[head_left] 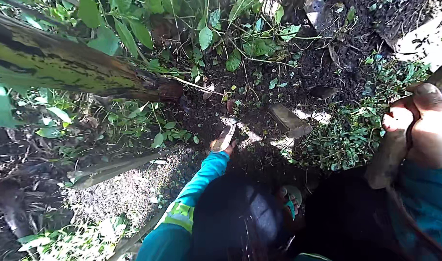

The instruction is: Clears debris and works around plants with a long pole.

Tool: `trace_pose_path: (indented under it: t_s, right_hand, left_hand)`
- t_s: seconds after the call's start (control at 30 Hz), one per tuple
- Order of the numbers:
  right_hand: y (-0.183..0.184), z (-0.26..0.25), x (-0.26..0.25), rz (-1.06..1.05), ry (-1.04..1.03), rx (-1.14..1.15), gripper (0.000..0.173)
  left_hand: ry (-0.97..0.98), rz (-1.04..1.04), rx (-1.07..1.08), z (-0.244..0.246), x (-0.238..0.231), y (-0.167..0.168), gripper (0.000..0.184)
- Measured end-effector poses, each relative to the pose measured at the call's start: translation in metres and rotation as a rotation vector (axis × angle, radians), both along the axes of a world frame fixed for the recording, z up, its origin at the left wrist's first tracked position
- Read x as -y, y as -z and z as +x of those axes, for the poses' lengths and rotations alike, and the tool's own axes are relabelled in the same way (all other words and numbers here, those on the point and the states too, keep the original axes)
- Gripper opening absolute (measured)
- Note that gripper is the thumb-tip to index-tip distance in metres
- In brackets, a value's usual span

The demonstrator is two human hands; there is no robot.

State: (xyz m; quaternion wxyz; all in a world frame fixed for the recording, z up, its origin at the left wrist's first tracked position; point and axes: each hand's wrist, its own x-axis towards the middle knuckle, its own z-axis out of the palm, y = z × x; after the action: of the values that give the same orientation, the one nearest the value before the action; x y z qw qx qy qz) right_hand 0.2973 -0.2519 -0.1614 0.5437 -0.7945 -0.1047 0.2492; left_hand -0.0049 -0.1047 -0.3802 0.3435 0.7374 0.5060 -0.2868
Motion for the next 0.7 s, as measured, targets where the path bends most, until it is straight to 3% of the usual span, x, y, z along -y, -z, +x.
trace_pose_path:
  t_s: [0.1,0.2,0.3,0.4,0.5,0.57,0.63,0.7]
  right_hand:
    - [-0.005,-0.007,-0.005,-0.017,-0.013,0.017,0.007]
    - [-0.01,-0.01,-0.009,-0.042,-0.026,0.033,0.008]
    - [-0.01,-0.008,-0.007,-0.052,-0.016,0.031,0.01]
    - [-0.009,-0.006,-0.004,-0.028,-0.022,0.022,0.009]
    - [-0.01,-0.006,-0.003,-0.001,-0.038,0.03,0.008]
    - [-0.013,-0.009,-0.003,-0.032,-0.028,0.014,0.009]
    - [-0.013,-0.011,0.0,-0.05,-0.003,-0.011,0.01]
    - [-0.013,-0.011,0.005,-0.038,-0.019,-0.018,0.011]
  left_hand:
    - [-0.1,0.012,0.093,0.005,0.004,0.021,0.046]
    - [0.088,-0.075,0.176,-0.001,0.0,0.0,0.044]
    - [0.27,-0.153,0.128,-0.001,0.017,-0.017,0.045]
    - [0.224,-0.029,0.07,0.009,0.019,-0.024,0.045]
    - [0.253,0.151,0.153,0.017,0.014,0.003,0.058]
    - [0.249,0.121,0.183,0.028,0.01,0.012,0.062]
    - [0.114,0.084,0.29,0.029,0.008,0.018,0.053]
    - [0.015,0.045,0.394,0.024,0.005,0.021,0.059]
